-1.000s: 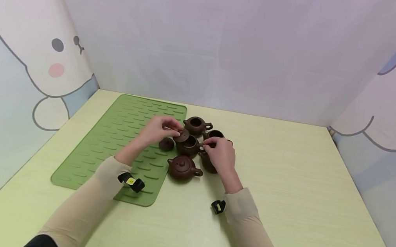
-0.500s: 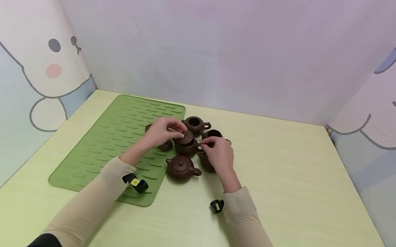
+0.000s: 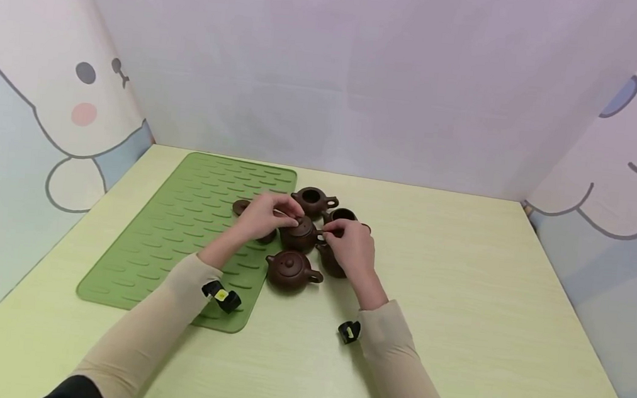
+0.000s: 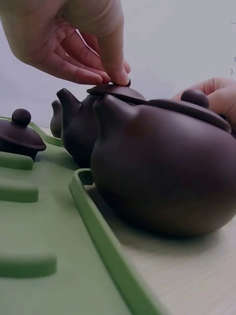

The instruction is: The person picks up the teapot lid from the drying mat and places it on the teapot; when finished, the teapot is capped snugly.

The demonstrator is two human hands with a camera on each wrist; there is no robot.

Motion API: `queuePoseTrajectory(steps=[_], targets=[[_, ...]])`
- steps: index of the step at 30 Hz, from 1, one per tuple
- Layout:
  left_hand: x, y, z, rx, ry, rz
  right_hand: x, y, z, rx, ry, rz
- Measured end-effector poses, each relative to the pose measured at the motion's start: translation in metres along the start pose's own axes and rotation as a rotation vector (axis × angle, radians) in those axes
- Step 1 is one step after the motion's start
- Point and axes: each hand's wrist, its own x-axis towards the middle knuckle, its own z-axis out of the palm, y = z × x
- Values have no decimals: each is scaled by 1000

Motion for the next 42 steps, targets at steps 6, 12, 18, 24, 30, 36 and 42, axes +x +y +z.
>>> queuePoseTrajectory(steps=[6,12,18,24,30,36,42], targets=[[0,0,1,2,-10,10,-1,3,-8,77,0,-37],[-3,-3,-4,1,-2,-22,0,12,-19,108,16,-31],[-6,-7,-12,-22,20,-52,1,24,-31,101,49,-35],[-12,-16,-17,-35,45,-58,2,35,-39,113,94,-25],[-18,-25,-21,-54,56,-72,1,44,-46,123,122,9],[-18,-32,-25,-41,45,-84,1,53,-51,142,157,52],[-21,-35,-27,-32,54,-107,5,60,-50,183,184,68]])
